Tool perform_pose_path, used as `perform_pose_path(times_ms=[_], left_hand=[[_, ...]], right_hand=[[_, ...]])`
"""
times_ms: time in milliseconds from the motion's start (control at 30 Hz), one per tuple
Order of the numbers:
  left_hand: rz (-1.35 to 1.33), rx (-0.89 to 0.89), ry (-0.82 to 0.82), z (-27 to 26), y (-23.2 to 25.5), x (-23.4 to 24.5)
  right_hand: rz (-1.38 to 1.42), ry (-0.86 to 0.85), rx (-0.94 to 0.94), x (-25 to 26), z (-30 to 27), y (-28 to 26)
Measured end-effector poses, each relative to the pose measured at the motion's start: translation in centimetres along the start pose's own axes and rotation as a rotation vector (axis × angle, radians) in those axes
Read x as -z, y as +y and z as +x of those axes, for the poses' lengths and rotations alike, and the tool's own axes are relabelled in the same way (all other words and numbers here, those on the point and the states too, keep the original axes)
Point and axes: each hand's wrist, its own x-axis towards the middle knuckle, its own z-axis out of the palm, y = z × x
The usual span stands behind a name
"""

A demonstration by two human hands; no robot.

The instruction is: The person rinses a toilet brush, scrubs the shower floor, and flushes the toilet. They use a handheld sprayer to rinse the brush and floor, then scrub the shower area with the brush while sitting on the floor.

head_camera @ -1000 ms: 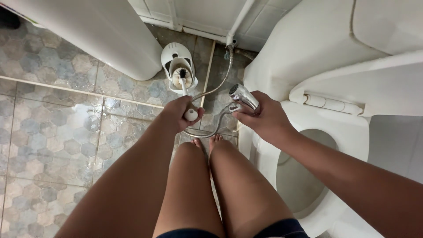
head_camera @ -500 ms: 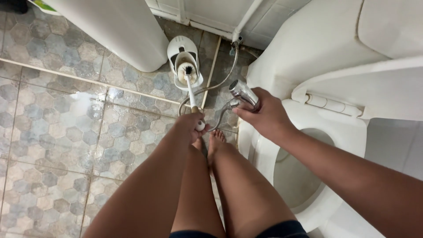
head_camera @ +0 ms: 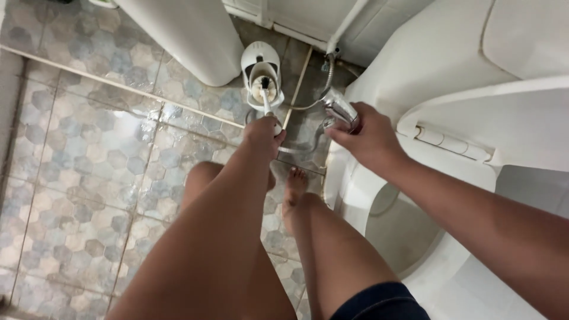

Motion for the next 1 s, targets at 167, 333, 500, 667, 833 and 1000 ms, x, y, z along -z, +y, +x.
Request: perform_pose_path(times_ms=[167, 333, 500, 667, 833, 1000], left_hand=[[-0.006, -0.060, -0.007, -4.1, 0.8, -0.5], [2.196, -0.518, -0.248, -18.4, 5.8, -1.7], [2.294, -0.485, -0.252, -8.1, 4.8, -1.2], [2.197, -0.534, -0.180, -8.0, 6.0, -2.6], [1.750, -0.431, -0.124, -6.8, 6.0, -3.5], [1.345, -0.336, -0.074, -5.9, 5.3, -3.1]], right_hand=[[0.002, 0.031, 0.056, 0.8, 1.1, -0.9], [-0.017, 0.071, 0.088, 0.9, 1.4, -2.3], [0.021, 0.073, 0.105, 1.7, 1.2, -3.8], [0.033, 0.071, 0.131, 2.5, 0.9, -4.7], [0.042, 0.086, 0.156, 3.0, 0.9, -5.0], [0.039, 0.087, 0.151, 3.6, 0.7, -5.2]])
